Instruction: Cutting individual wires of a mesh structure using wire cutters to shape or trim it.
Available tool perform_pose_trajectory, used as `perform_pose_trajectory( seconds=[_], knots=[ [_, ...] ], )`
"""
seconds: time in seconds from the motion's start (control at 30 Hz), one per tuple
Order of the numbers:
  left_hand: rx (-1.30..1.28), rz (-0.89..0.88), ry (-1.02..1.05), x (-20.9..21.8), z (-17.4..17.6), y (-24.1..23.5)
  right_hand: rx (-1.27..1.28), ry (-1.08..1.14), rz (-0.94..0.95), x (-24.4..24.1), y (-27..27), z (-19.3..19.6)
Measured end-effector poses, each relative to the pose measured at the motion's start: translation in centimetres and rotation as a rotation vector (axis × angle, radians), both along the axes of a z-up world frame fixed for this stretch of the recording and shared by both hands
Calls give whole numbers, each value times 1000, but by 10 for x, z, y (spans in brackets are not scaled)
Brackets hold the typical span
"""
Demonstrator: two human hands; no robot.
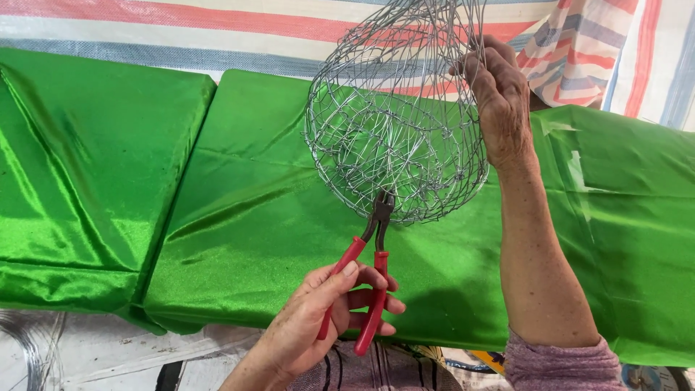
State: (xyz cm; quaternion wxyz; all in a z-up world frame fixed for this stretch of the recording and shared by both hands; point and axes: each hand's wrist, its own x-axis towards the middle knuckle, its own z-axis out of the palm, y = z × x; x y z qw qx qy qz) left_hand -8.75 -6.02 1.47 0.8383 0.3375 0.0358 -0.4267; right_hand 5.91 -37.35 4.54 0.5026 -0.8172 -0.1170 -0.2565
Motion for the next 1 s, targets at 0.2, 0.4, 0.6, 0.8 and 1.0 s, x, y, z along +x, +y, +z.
perform_pose_trajectory(
  seconds=[0.2, 0.4, 0.6, 0.8, 1.0],
  knots=[
    [-45, -22, 59, 1, -2, 2, 0, 9, 8, 2, -4, -5],
    [-35, -16, 85, 0, -7, 3, 9, 19, 9, 1, -3, -3],
    [23, 43, -20, -4, -9, -2, -21, 17, -16, 0, -1, -2],
    [-2, 41, -10, -4, -8, -4, -25, 5, -8, 4, -5, -6],
    [-33, 30, -13, -4, -8, -3, 31, 26, 8, 3, -3, -4]
  ],
)
